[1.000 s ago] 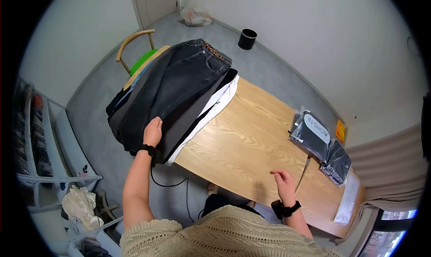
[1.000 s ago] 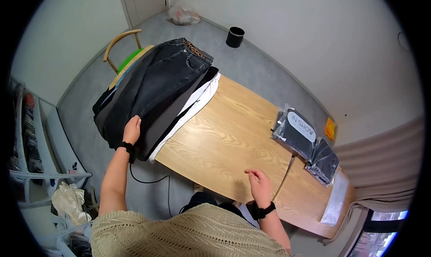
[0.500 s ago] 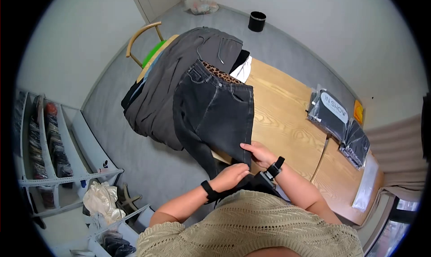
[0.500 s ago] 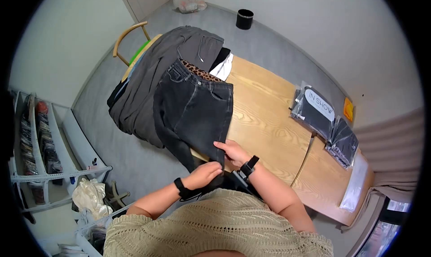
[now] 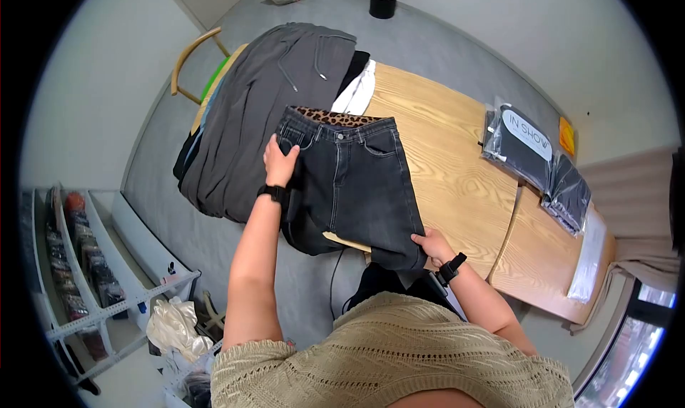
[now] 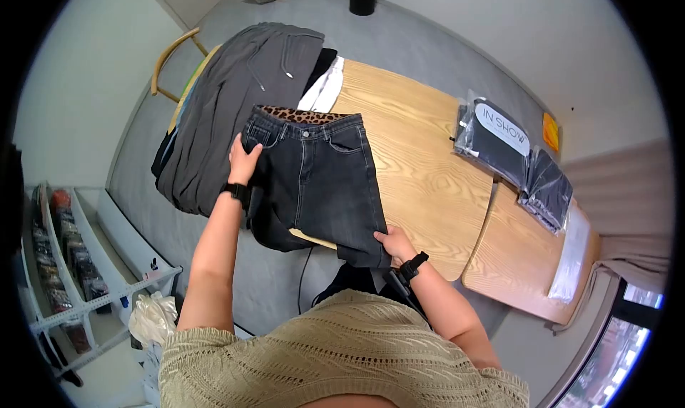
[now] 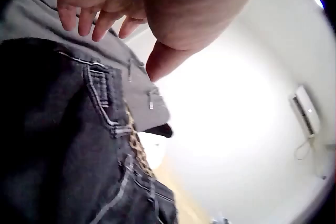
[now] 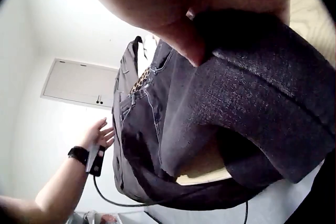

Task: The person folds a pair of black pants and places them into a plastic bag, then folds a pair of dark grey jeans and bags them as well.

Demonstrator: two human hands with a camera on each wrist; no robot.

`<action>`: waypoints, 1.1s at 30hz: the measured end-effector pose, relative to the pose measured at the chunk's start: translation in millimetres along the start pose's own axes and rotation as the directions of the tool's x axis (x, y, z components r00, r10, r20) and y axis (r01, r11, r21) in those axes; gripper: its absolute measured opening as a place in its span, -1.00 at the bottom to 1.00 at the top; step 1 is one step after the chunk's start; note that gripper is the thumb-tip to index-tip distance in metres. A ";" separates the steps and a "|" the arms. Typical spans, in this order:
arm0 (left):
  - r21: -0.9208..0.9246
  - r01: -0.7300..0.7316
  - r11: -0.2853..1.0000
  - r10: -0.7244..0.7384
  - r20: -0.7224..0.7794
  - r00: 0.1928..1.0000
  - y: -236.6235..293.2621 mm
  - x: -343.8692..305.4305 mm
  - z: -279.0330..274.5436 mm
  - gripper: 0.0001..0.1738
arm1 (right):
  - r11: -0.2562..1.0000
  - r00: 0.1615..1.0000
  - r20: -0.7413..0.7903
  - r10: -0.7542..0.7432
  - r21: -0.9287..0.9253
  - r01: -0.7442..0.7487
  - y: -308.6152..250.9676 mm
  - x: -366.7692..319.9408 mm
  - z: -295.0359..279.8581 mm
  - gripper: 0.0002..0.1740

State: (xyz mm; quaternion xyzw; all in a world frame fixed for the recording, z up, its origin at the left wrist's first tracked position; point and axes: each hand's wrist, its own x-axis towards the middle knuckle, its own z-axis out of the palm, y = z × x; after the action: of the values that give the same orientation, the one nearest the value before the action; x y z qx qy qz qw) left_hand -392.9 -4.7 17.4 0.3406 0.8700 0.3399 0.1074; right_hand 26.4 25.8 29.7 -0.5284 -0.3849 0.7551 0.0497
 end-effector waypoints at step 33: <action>-0.733 -0.139 0.666 0.723 0.588 0.364 380.3 -408.2 79.8 -0.65 | 0.959 0.848 -0.519 -0.111 0.169 0.229 320.2 -292.8 -250.2 -0.76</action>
State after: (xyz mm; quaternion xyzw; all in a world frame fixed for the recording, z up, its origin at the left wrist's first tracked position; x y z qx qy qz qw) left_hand 142.2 -30.9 192.4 0.6403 0.4209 0.3841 0.5151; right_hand 469.7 -206.7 12.9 -0.6618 -0.3162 0.6217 0.2747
